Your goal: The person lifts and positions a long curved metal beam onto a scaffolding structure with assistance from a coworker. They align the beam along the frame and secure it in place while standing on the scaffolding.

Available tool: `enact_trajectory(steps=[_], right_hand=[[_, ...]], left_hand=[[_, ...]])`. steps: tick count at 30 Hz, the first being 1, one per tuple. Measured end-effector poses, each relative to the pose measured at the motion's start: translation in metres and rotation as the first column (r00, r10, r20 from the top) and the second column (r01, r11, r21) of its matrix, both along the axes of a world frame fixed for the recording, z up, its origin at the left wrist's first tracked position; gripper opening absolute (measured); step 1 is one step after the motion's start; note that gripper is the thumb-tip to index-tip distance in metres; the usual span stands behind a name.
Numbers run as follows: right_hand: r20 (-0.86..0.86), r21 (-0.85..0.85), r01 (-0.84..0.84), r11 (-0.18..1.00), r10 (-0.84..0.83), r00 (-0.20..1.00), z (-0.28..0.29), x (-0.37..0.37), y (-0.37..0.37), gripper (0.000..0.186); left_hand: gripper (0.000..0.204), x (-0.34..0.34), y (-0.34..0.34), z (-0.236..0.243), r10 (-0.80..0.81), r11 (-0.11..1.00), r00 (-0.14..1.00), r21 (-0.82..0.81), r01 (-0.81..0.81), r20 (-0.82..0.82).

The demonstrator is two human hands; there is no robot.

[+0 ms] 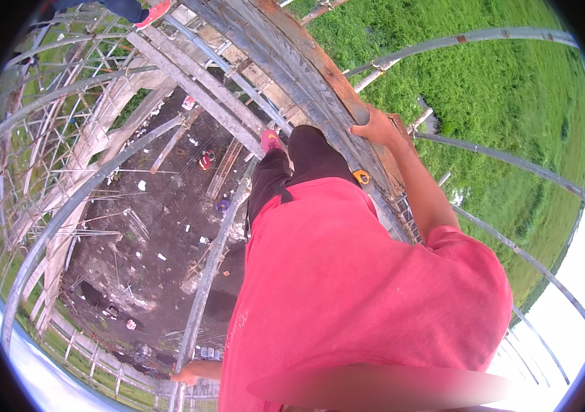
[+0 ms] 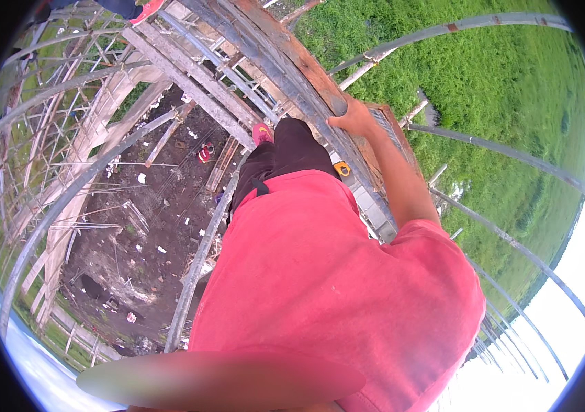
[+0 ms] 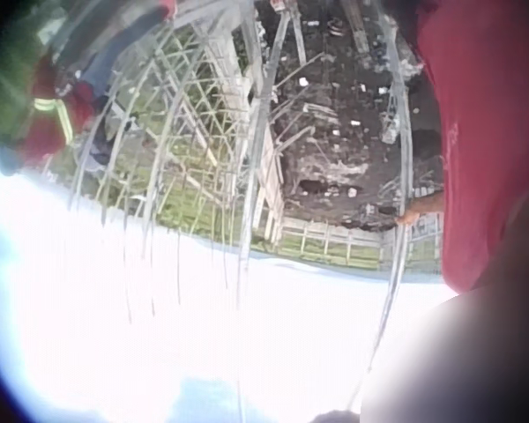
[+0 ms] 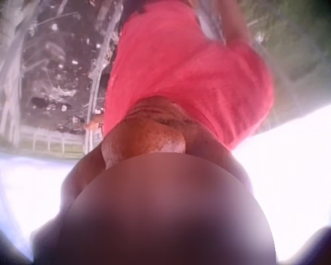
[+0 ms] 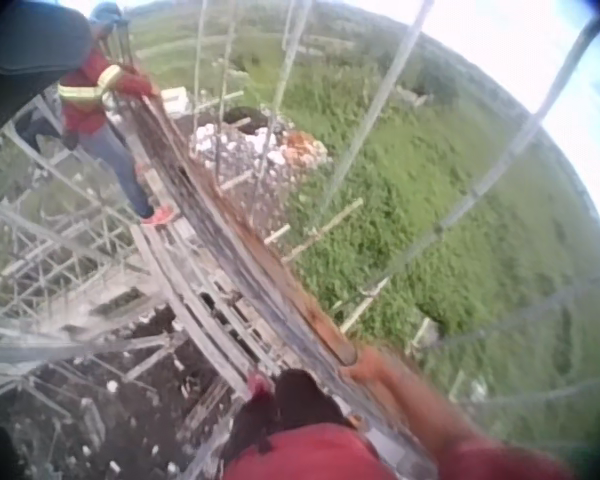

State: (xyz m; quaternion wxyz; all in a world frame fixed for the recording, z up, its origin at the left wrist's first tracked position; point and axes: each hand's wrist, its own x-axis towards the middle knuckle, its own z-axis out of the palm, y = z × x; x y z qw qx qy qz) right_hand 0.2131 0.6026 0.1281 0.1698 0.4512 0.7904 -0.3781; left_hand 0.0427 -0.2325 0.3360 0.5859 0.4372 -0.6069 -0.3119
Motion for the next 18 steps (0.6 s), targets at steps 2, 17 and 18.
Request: enact_trajectory(steps=[2, 17, 18], right_hand=[[0.002, -0.04, 0.017, 0.999, -0.017, 1.0, -0.003, 0.0, 0.001, 0.105], [0.038, -0.05, 0.01, 0.999, -0.008, 0.999, -0.03, 0.011, 0.01, 0.108], [0.037, -0.072, 0.02, 0.997, -0.017, 0.999, -0.029, 0.013, 0.011, 0.109]], left_hand=[[0.03, -0.001, 0.005, 0.001, 0.004, 1.0, 1.0, 0.01, -0.004, 0.005], [0.034, -0.021, 0.041, -0.006, -0.014, 1.0, 0.983, 0.028, 0.009, 0.184], [0.035, -0.022, 0.043, -0.006, -0.02, 0.999, 0.979, 0.03, 0.014, 0.203]])
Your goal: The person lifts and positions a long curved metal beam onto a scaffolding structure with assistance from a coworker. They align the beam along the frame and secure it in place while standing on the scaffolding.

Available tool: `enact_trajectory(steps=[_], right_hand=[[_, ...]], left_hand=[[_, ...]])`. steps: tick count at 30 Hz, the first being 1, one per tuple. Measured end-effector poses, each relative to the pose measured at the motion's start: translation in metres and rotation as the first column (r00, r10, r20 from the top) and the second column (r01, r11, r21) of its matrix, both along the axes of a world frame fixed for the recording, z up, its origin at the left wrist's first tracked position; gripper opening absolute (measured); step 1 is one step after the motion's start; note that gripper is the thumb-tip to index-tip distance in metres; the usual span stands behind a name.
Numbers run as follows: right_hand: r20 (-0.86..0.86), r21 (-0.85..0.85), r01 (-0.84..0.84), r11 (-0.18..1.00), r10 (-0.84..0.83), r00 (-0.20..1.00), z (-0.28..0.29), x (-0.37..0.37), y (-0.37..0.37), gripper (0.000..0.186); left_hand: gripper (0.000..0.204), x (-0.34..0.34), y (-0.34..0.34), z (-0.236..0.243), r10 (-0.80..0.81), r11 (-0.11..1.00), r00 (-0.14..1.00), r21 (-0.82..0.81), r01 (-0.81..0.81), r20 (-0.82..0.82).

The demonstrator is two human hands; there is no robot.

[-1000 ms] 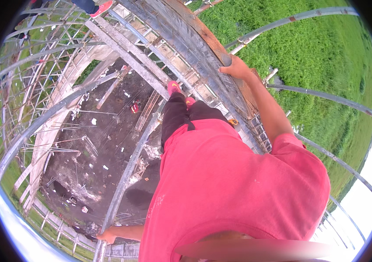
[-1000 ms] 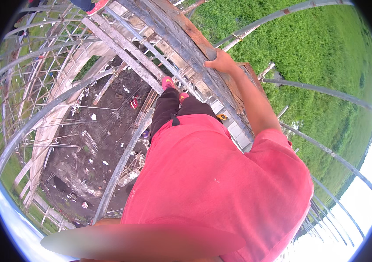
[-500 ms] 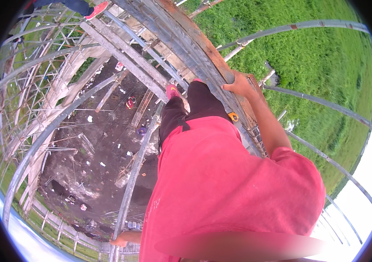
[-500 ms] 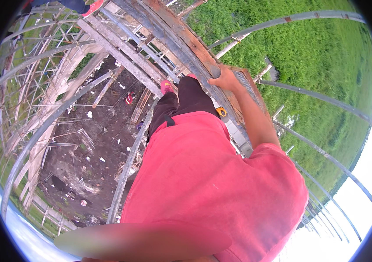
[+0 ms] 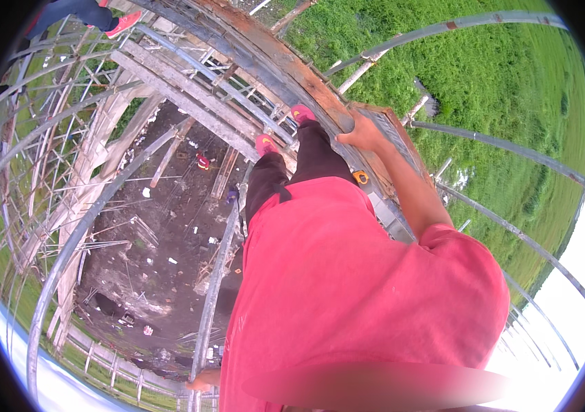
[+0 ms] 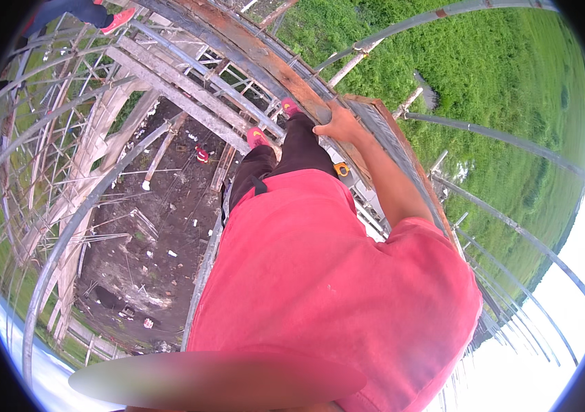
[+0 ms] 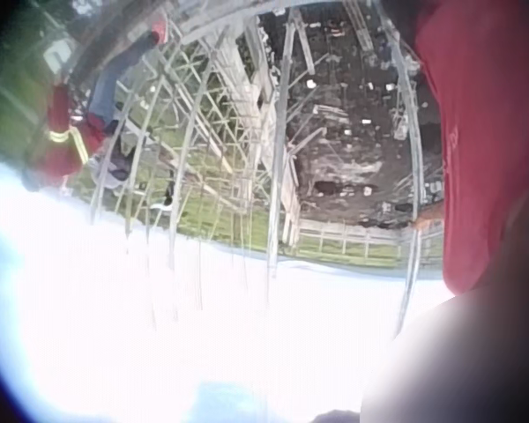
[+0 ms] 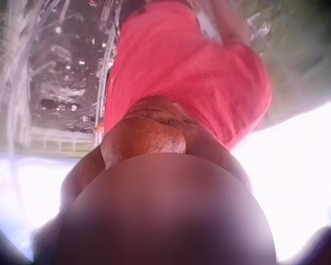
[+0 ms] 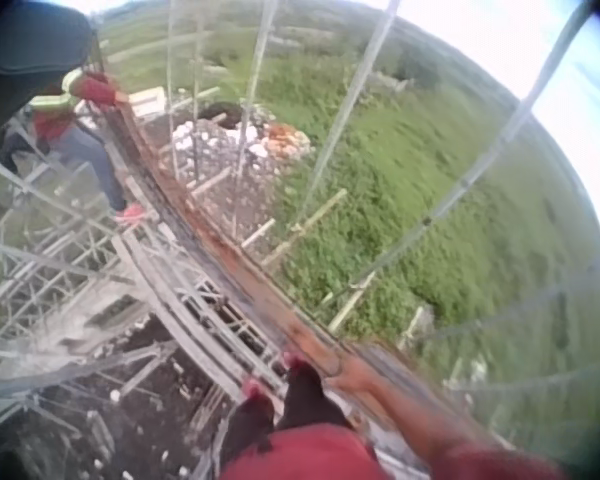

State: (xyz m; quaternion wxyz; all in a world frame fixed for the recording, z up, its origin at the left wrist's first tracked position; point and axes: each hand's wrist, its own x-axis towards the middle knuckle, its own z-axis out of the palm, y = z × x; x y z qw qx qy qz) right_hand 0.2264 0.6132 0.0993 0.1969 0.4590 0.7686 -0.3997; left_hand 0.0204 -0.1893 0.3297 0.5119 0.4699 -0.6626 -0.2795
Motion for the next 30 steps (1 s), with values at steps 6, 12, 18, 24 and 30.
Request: enact_trajectory(steps=[6, 12, 18, 24, 30], right_hand=[[-0.022, -0.036, 0.002, 0.999, -0.003, 1.0, 0.004, 0.001, 0.016, 0.11], [0.003, -0.08, 0.048, 0.996, -0.047, 0.999, 0.013, -0.001, 0.024, 0.105], [-0.043, -0.112, 0.069, 0.991, -0.075, 0.996, 0.015, 0.001, 0.031, 0.099], [-0.05, -0.126, 0.087, 0.988, -0.094, 0.994, 0.031, 0.005, 0.044, 0.097], [-0.09, -0.034, 0.056, 0.998, -0.059, 0.994, 0.076, 0.005, 0.072, 0.1]], left_hand=[[0.037, -0.004, 0.017, -0.009, 0.006, 0.999, 0.989, 0.039, -0.012, 0.149], [0.039, -0.014, 0.052, -0.054, -0.065, 0.975, 0.866, 0.216, -0.05, 0.496], [0.041, -0.047, 0.129, -0.162, -0.405, 0.883, 0.522, 0.47, 0.009, 0.751], [0.06, -0.14, 0.354, -0.288, -0.724, 0.569, -0.197, 0.733, 0.372, 0.661], [0.061, -0.181, 0.5, -0.272, -0.79, 0.149, -0.326, 0.678, 0.72, 0.52]])
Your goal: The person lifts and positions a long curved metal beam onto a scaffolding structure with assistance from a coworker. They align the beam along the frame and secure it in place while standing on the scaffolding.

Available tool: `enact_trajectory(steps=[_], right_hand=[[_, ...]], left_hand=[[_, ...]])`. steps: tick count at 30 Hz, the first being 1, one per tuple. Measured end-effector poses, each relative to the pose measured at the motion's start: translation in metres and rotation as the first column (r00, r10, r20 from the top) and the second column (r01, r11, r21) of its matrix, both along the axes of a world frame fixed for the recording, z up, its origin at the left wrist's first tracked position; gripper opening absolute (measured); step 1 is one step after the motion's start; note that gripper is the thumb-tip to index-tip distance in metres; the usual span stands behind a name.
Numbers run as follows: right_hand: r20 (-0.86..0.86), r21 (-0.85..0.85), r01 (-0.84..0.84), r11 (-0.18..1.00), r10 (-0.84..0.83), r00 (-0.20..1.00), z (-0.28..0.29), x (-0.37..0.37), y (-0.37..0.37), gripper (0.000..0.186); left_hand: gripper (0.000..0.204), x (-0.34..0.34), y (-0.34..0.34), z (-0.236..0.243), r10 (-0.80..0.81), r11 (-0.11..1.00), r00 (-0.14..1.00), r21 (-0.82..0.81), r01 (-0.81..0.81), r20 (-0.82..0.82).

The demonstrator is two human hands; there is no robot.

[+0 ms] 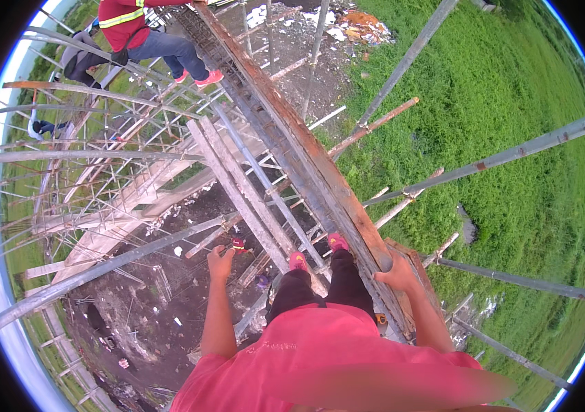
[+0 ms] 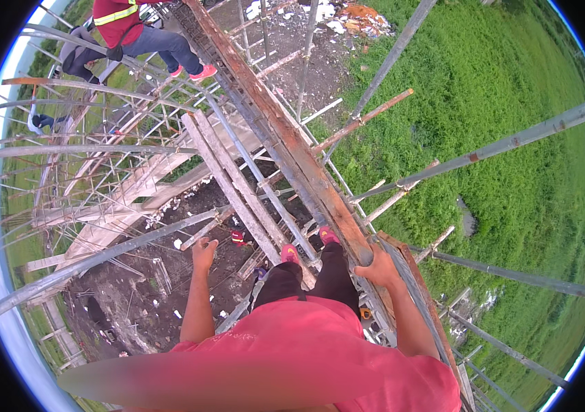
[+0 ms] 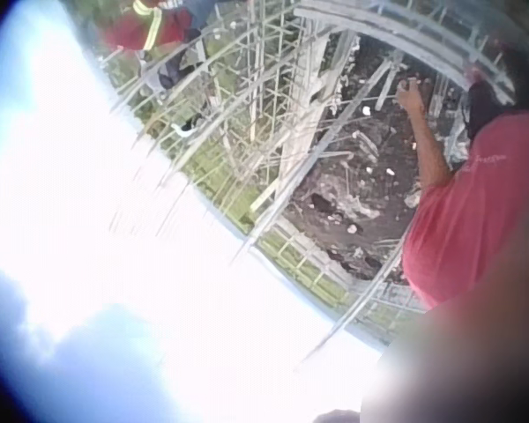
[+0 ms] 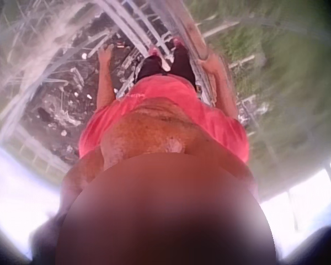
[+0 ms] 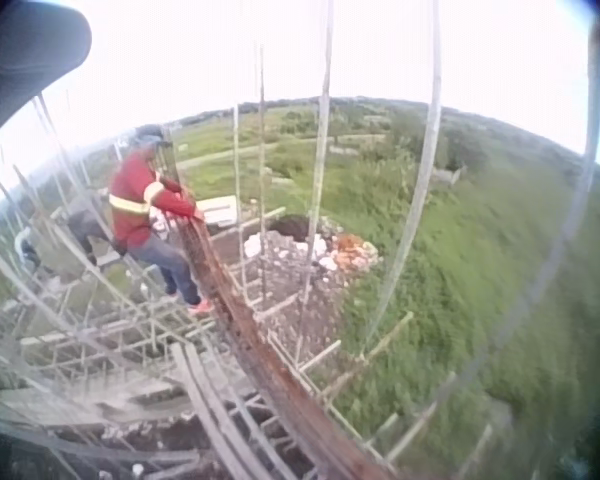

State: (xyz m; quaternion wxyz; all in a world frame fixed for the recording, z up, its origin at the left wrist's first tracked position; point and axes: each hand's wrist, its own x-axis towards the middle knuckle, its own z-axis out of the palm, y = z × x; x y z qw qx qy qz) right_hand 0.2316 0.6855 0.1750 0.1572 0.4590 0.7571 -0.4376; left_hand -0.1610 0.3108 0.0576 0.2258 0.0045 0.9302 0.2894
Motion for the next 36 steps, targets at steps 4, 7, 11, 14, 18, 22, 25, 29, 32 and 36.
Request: enact_trajectory(steps=[4, 7, 11, 14, 18, 22, 25, 29, 32, 36], right_hand=[[-0.002, -0.005, 0.018, 1.0, -0.018, 1.0, 0.033, -0.001, 0.037, 0.092], [0.002, 0.049, -0.012, 0.999, 0.012, 1.0, 0.045, 0.001, 0.069, 0.091], [0.051, 0.107, -0.012, 0.994, 0.007, 0.999, 0.032, 0.013, 0.11, 0.092], [0.044, 0.144, -0.037, 0.989, 0.031, 0.999, 0.007, 0.026, 0.135, 0.095], [-0.018, 0.164, -0.048, 0.985, 0.052, 0.998, -0.019, 0.038, 0.156, 0.089], [-0.033, 0.09, -0.011, 0.996, 0.014, 0.999, -0.018, 0.042, 0.175, 0.077], [-0.047, 0.061, -0.015, 0.998, 0.018, 0.999, -0.017, 0.04, 0.182, 0.072], [-0.028, 0.042, -0.021, 0.999, 0.022, 0.999, -0.024, 0.036, 0.189, 0.073], [-0.046, 0.072, -0.029, 0.997, 0.033, 0.998, -0.029, 0.034, 0.194, 0.074], [0.028, 0.058, -0.041, 0.997, 0.039, 0.999, -0.024, 0.029, 0.198, 0.078]], left_hand=[[0.057, -0.011, 0.011, -0.019, 0.039, 0.999, 0.995, -0.006, -0.038, 0.093], [0.054, -0.006, 0.003, -0.061, 0.068, 0.997, 0.987, 0.022, -0.072, 0.147], [0.053, 0.014, 0.004, -0.113, 0.064, 0.998, 0.943, -0.016, -0.062, 0.327], [0.057, 0.028, 0.01, -0.133, -0.007, 0.998, 0.947, -0.058, 0.027, 0.32], [0.054, 0.029, 0.008, -0.131, -0.022, 0.993, 0.928, -0.102, 0.065, 0.372], [0.028, 0.024, 0.01, -0.12, -0.087, 0.992, 0.908, -0.051, 0.118, 0.41], [0.031, 0.016, 0.019, -0.115, -0.116, 0.985, 0.905, -0.07, 0.157, 0.408], [0.036, 0.0, 0.035, -0.119, -0.154, 0.974, 0.886, -0.081, 0.209, 0.437], [0.039, -0.006, 0.041, -0.126, -0.142, 0.976, 0.849, -0.072, 0.206, 0.509], [0.04, 0.002, 0.054, -0.146, -0.184, 0.969, 0.866, -0.06, 0.238, 0.465]])
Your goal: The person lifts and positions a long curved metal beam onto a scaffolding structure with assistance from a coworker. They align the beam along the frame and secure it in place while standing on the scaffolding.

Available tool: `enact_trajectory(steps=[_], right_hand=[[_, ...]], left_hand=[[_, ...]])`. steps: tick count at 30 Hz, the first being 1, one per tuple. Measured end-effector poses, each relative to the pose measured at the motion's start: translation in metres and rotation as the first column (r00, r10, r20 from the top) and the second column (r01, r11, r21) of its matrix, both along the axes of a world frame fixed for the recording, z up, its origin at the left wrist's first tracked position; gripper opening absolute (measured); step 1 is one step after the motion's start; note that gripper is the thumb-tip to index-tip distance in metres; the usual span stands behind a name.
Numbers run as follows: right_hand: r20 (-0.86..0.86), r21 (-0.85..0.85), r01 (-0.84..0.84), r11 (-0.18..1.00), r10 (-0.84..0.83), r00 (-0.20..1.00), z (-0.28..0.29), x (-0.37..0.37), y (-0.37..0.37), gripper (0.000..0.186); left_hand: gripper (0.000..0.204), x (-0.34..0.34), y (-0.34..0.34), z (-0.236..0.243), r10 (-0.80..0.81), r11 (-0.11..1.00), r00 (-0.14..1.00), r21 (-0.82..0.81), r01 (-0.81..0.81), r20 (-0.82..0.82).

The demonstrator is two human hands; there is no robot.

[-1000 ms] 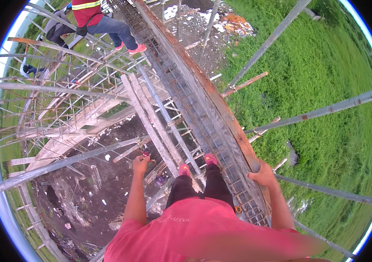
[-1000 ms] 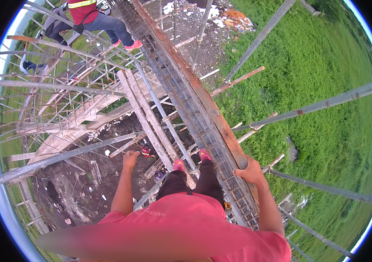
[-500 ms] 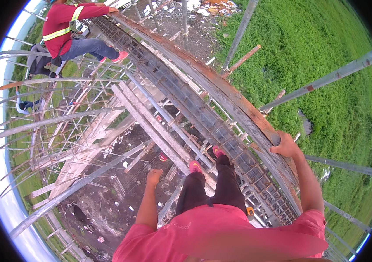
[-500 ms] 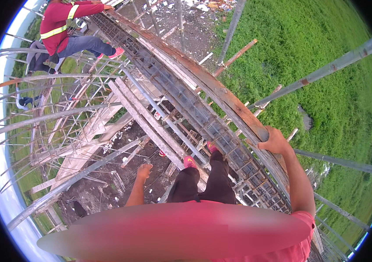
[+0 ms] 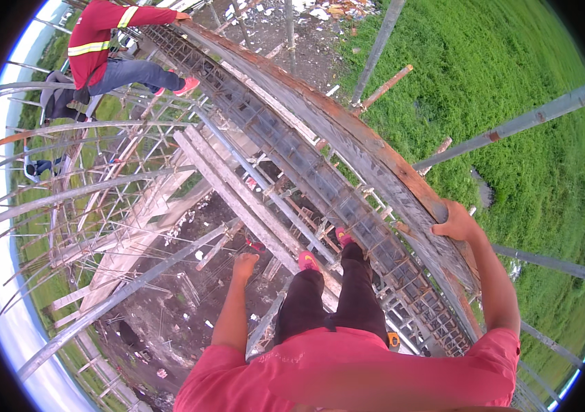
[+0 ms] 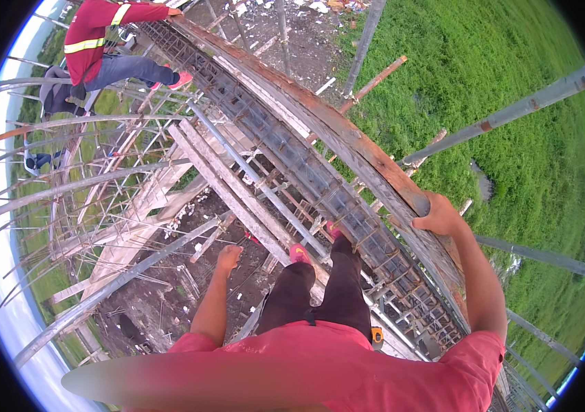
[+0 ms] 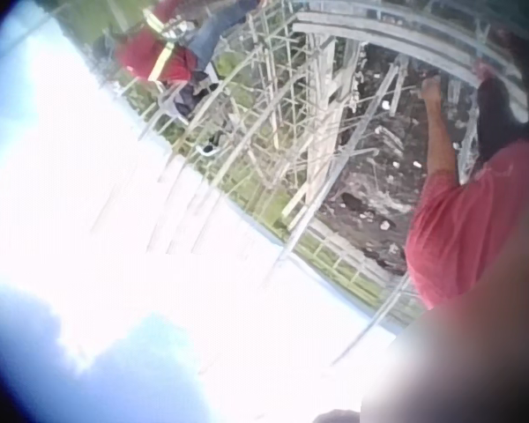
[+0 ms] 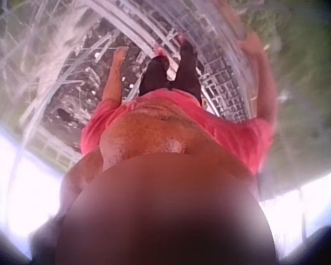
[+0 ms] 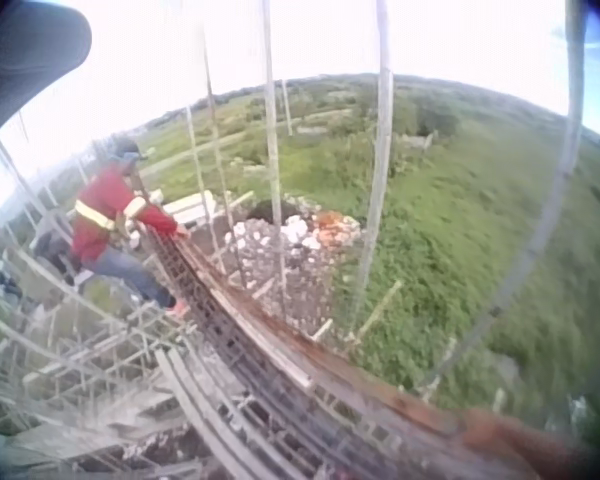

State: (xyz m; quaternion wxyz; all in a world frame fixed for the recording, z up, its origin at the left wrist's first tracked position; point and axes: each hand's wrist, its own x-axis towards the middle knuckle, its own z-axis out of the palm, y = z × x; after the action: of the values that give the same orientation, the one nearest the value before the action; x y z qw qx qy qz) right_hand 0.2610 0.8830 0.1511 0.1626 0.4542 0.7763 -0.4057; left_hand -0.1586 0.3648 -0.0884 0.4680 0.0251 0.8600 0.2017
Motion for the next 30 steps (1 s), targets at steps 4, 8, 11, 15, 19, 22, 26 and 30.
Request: enact_trajectory(steps=[4, 8, 11, 15, 19, 22, 26, 30], right_hand=[[0.001, 0.091, 0.019, 0.996, -0.019, 1.0, 0.006, -0.008, -0.012, 0.09], [0.124, 0.201, 0.04, 0.979, -0.066, 0.99, 0.007, -0.008, -0.017, 0.097], [0.161, 0.317, 0.034, 0.948, -0.089, 0.983, 0.005, 0.003, -0.029, 0.096], [0.18, 0.399, 0.055, 0.915, -0.137, 0.974, 0.005, 0.033, -0.042, 0.093], [0.283, 0.283, 0.101, 0.954, -0.183, 0.941, 0.001, 0.053, -0.026, 0.085], [0.206, 0.19, 0.17, 0.967, -0.209, 0.956, -0.002, 0.055, -0.012, 0.079], [0.315, 0.251, 0.219, 0.943, -0.293, 0.903, -0.006, 0.055, -0.01, 0.077], [0.321, 0.211, 0.242, 0.947, -0.301, 0.898, -0.004, 0.053, -0.013, 0.077]], left_hand=[[0.054, 0.004, 0.043, -0.055, 0.273, 0.962, 0.936, -0.038, -0.271, 0.222], [0.072, 0.003, 0.11, -0.147, 0.223, 0.968, 0.91, 0.035, -0.25, 0.349], [0.07, 0.003, 0.182, -0.22, 0.208, 0.968, 0.955, 0.093, -0.231, 0.212], [0.113, -0.004, 0.268, -0.295, 0.384, 0.922, 0.923, 0.045, -0.384, 0.009], [0.107, -0.022, 0.301, -0.342, 0.304, 0.941, 0.946, 0.118, -0.316, 0.107], [0.094, -0.023, 0.305, -0.366, 0.377, 0.9, 0.86, 0.082, -0.428, 0.344], [0.048, -0.019, 0.304, -0.392, 0.537, 0.801, 0.763, 0.067, -0.595, 0.361], [0.036, 0.001, 0.306, -0.413, 0.679, 0.552, 0.54, 0.139, -0.822, 0.498]])
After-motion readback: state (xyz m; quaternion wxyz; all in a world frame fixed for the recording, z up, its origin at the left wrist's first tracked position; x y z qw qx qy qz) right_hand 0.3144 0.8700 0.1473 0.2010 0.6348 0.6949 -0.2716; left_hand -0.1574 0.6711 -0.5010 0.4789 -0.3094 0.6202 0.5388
